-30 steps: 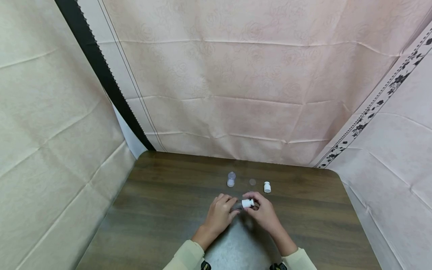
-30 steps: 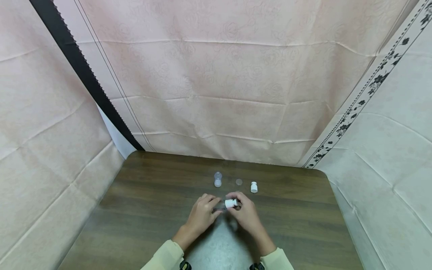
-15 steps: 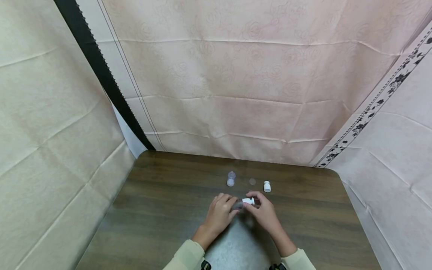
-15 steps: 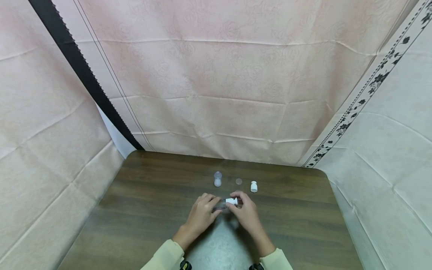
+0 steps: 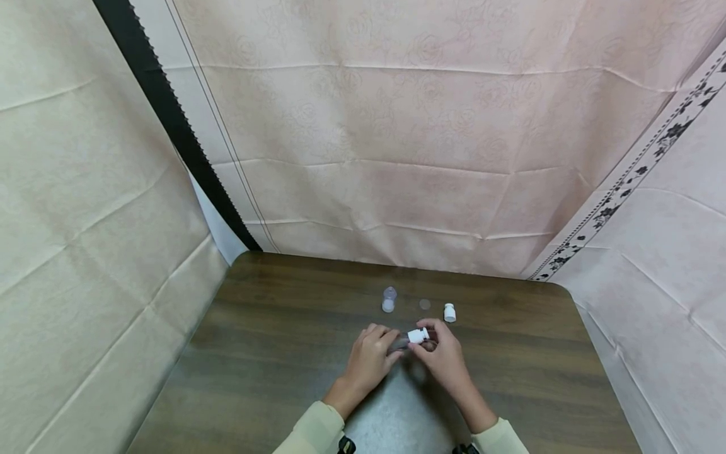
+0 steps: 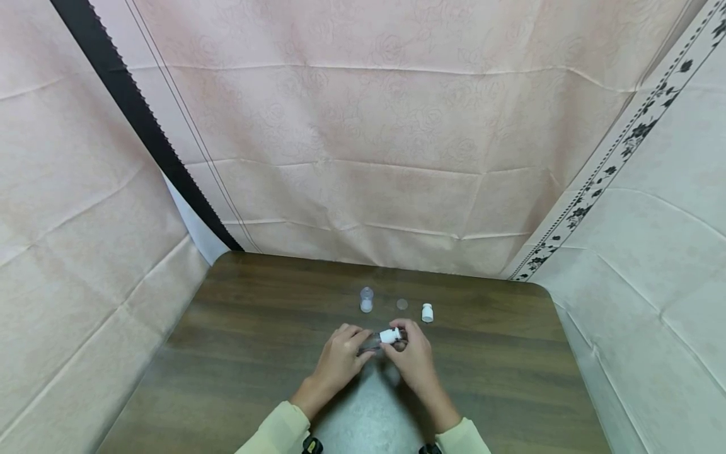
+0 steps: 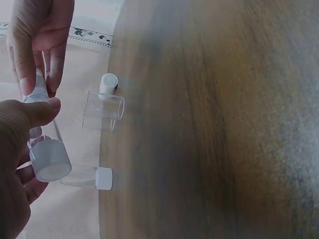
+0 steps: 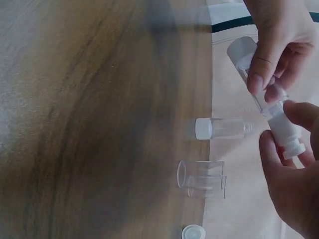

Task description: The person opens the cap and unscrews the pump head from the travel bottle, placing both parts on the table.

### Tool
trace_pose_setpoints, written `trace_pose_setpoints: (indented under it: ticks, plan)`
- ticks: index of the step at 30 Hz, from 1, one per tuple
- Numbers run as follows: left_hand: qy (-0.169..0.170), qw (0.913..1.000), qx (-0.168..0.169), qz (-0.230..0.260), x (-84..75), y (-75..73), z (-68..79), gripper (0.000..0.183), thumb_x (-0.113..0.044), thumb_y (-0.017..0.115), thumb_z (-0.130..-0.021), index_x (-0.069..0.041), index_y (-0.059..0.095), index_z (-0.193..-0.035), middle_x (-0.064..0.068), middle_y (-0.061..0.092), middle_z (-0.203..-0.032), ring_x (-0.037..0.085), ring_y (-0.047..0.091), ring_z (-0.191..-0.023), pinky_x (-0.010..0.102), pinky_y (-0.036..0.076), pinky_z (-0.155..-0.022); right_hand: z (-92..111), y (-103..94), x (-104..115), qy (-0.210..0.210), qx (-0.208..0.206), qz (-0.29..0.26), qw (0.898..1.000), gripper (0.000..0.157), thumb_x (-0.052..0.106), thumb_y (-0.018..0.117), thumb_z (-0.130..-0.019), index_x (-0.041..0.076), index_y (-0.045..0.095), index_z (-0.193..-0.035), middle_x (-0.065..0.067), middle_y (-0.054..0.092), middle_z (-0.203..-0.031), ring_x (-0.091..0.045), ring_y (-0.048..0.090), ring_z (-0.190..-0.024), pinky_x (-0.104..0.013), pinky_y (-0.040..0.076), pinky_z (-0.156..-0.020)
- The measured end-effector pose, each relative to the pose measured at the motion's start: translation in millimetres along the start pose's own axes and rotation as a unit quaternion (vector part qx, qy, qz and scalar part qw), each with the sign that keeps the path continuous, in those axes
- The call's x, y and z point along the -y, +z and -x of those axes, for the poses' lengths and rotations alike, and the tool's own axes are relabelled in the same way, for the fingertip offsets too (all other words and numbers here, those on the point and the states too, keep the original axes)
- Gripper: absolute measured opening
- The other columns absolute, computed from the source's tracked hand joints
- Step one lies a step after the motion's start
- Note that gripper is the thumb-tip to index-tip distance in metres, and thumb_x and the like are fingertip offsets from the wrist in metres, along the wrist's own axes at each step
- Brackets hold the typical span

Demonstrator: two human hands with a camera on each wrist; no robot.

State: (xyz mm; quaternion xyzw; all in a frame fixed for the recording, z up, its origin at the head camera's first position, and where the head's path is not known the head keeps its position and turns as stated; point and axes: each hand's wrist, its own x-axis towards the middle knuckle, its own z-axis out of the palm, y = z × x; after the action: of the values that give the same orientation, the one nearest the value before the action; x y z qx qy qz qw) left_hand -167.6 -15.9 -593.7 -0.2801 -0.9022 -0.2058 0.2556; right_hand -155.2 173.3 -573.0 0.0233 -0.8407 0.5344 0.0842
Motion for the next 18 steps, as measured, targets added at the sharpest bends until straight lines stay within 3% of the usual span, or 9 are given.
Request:
trace_pose_setpoints:
  ticks: [8,18]
  plan:
    - [-0.031,0.9994,0.012,0.012,-0.4,1.2,1.1,0.039,-0.033,0.093,-0.076,-0.016,0.077,-0.108,-0.002,0.072,-0.098,0.014,0.064,-0.087,0.031,0.055,-0.074,0,-1.5,-7,-0.042,-0.036,-0.002,0.998,0.054,-0.015,0.083,-0.076,-0.001,0.061,-0.123,-0.023,0.071,-0.123,-0.035,0.073,-0.105,-0.035,0.060,-0.087]
    - [-0.023,0.9993,-0.023,0.016,2.4,1.7,1.5,0.042,-0.034,0.095,-0.072,-0.014,0.078,-0.105,-0.001,0.072,-0.095,0.014,0.064,-0.085,0.031,0.054,-0.072,-9,-26.8,-24,-0.047,-0.052,0.067,0.995,0.052,-0.013,0.083,-0.077,-0.004,0.065,-0.125,-0.023,0.065,-0.124,-0.037,0.072,-0.104,-0.038,0.061,-0.087]
